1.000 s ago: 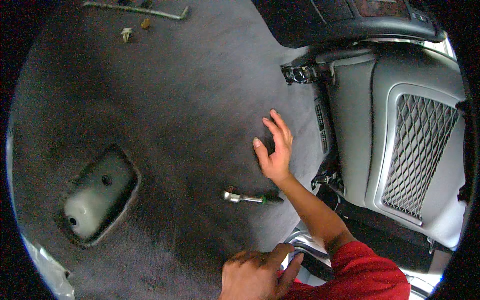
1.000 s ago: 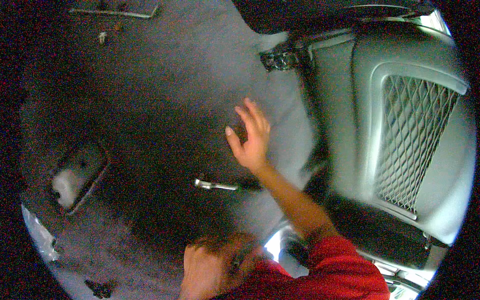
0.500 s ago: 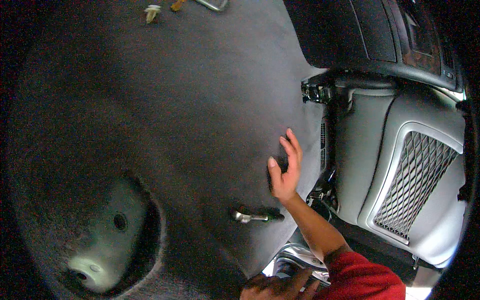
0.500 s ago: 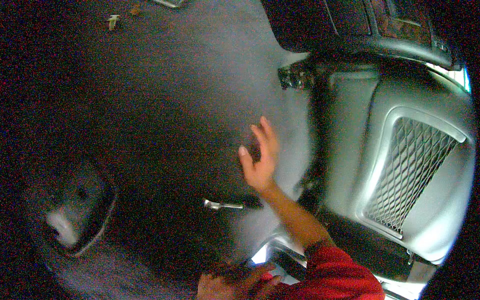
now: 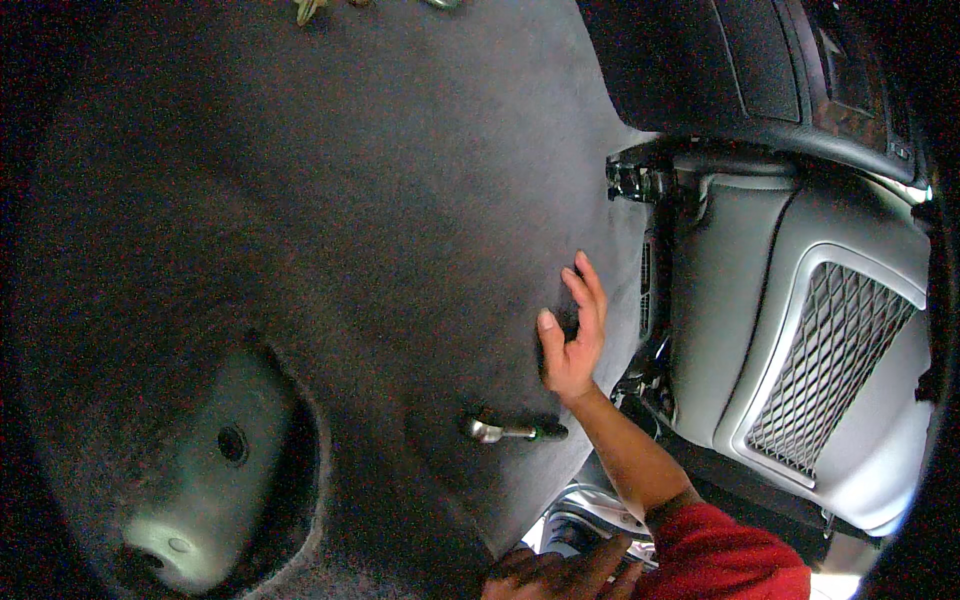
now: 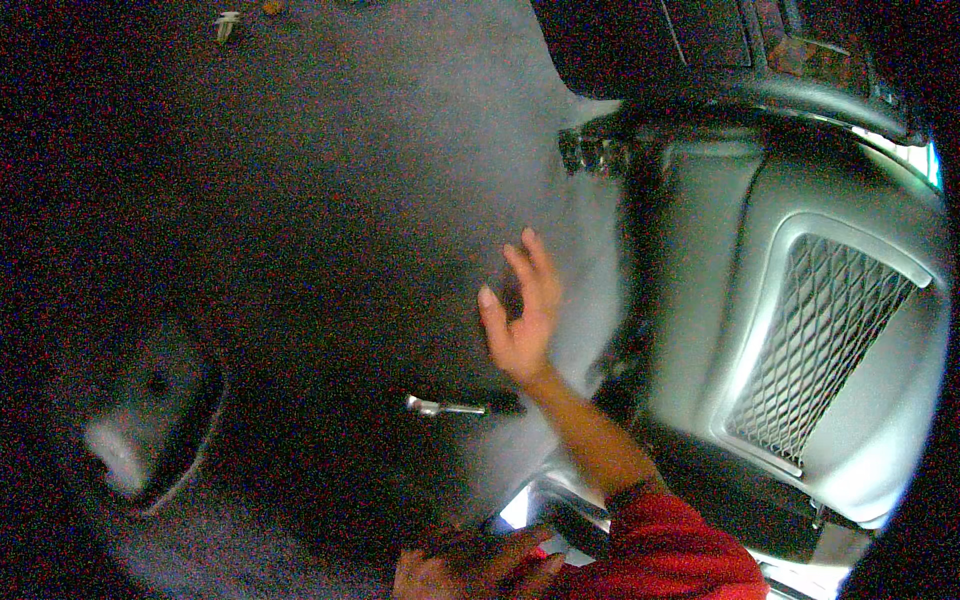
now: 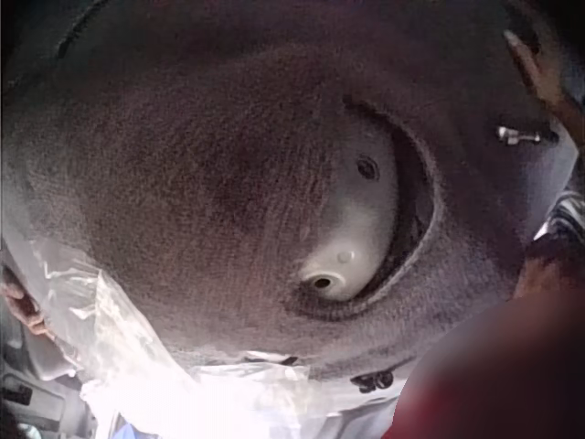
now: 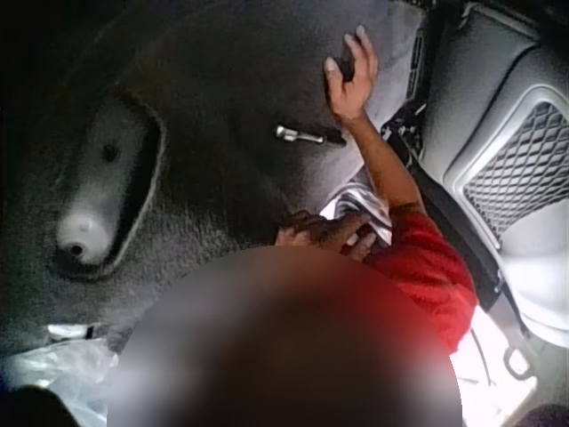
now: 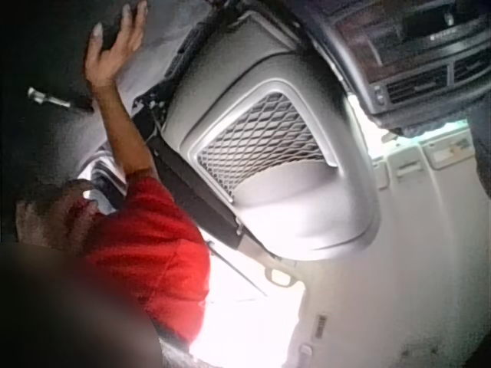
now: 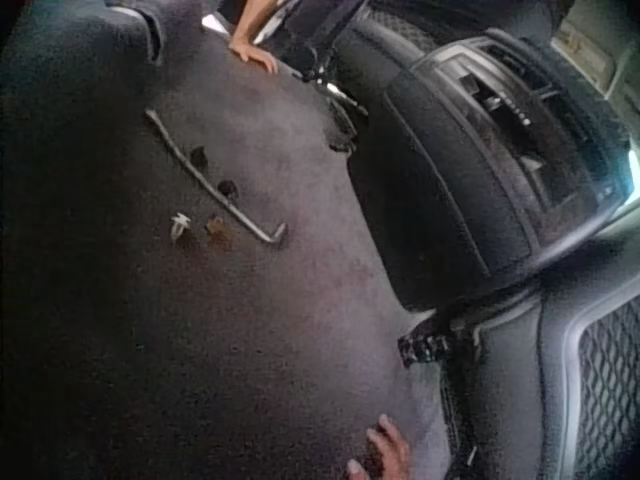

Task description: The person works inside a silver car with the rear seats removed, handling a car radio unit, plastic bags of clips, and a socket wrench. They position the radio into the dashboard opening, adjust its placement, and use the wrench on fasteners near the floor while another person assists from the driver's side.

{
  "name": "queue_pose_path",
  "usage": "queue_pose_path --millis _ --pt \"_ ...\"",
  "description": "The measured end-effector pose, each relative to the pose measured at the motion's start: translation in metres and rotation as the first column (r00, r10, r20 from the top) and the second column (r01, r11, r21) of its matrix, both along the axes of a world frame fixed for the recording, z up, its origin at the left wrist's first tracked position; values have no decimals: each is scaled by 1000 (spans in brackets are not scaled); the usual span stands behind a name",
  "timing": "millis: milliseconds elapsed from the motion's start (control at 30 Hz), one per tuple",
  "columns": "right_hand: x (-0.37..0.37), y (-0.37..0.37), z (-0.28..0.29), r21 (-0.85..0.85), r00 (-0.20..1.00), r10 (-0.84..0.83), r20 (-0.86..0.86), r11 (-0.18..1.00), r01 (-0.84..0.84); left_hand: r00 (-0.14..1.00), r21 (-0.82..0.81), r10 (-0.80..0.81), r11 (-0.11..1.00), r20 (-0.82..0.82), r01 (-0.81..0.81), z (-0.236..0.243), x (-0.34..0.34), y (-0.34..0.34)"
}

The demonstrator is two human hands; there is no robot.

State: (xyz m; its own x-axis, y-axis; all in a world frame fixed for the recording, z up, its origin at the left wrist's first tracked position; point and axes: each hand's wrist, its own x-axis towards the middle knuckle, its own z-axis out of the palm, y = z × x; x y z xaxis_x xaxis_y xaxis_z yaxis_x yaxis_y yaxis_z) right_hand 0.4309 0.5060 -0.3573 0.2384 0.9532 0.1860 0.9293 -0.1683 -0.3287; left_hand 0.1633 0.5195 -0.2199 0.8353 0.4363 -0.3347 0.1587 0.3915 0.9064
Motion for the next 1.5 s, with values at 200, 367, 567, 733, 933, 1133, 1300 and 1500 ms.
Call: queue_pose_path --millis 200,367,567,733,933,1133,1300,1500 --pt "2 -1 0 -5 1000 -3 4 1000 3 999 -84 -44 996 -21 42 6 0 6" --pt "2 -2 -1 13 1000 -1 8 1000 1 994 170 34 985 -102 -16 14 -1 5" --pt "0 0 0 59 1000 0 30 998 -2 987 461 84 887 -136 -12 2 10 -8" --pt "-1 0 1 74 999 -21 32 997 18 980 424 78 906 -182 6 5 14 -15" --pt "-1 -2 0 109 999 -2 51 994 -4 956 393 14 913 -293 107 7 17 -18" --pt "0 -2 -3 130 999 -6 53 992 -1 962 395 135 918 -239 -31 3 22 -23" --pt "0 -1 -5 132 999 -13 42 991 7 950 437 206 895 -233 -87 0 27 -24" --pt "3 -3 -13 213 1000 1 11 977 -3 930 440 317 873 -185 -210 -4 35 -34"
